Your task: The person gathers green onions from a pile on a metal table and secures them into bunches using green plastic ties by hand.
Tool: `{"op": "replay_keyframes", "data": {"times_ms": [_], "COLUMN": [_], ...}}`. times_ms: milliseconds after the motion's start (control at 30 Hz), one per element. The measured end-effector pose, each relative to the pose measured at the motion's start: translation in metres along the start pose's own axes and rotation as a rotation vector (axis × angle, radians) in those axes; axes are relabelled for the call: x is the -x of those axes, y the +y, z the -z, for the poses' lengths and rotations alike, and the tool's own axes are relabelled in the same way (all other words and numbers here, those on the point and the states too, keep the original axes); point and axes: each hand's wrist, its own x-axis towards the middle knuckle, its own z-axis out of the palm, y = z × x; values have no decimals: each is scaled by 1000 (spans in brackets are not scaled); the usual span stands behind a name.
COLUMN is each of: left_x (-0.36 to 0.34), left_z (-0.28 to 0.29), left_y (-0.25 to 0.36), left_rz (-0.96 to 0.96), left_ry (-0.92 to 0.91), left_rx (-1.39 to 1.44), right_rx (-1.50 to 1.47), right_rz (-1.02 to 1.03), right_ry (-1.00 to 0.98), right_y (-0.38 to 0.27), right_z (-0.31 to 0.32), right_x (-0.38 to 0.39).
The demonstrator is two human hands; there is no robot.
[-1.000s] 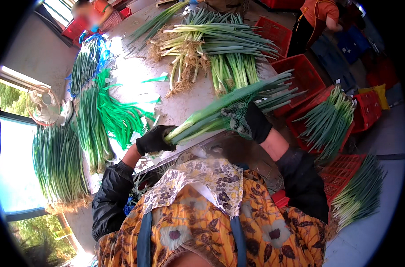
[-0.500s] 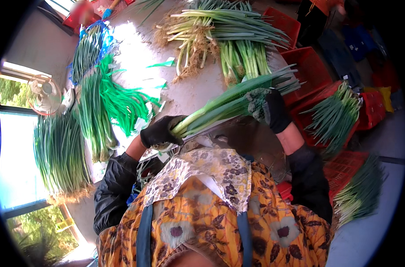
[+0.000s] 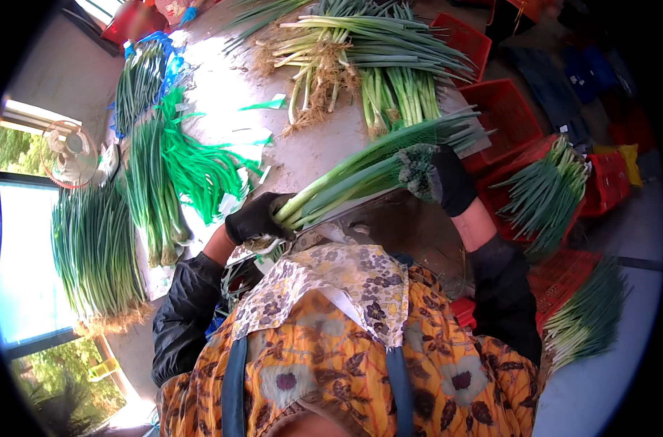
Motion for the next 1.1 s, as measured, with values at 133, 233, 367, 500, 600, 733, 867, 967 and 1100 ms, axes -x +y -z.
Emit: {"op": "replay_keyframes", "data": {"times_ms": [133, 233, 367, 500, 600, 733, 867, 967, 1100], "left_x": [3, 6, 9, 12, 16, 18, 18, 19, 18], "left_z": [-2, -1, 1, 1, -1, -1, -5, -6, -7], "left_y": [4, 1, -5, -8, -10, -10, -10, -2, 3], "left_rz": [13, 40, 43, 24, 42, 51, 19, 49, 46], "left_ry": [-16, 11, 35, 35, 35, 22, 22, 10, 17], "left_rx": [72, 30, 1, 5, 21, 32, 45, 28, 24], "right_rx": [52, 106, -88, -221, -89, 372, 522, 802, 757], "right_rz": [4, 104, 84, -104, -122, 207, 209, 452, 464], "right_ry": [-45, -71, -182, -301, -305, -314, -256, -118, -7], "right_y": [4, 0, 10, 3, 8, 20, 6, 9, 17], "right_z": [6, 4, 29, 14, 24, 33, 14, 7, 16], "right_x": [-9, -2, -18, -10, -7, -13, 1, 0, -8]}}
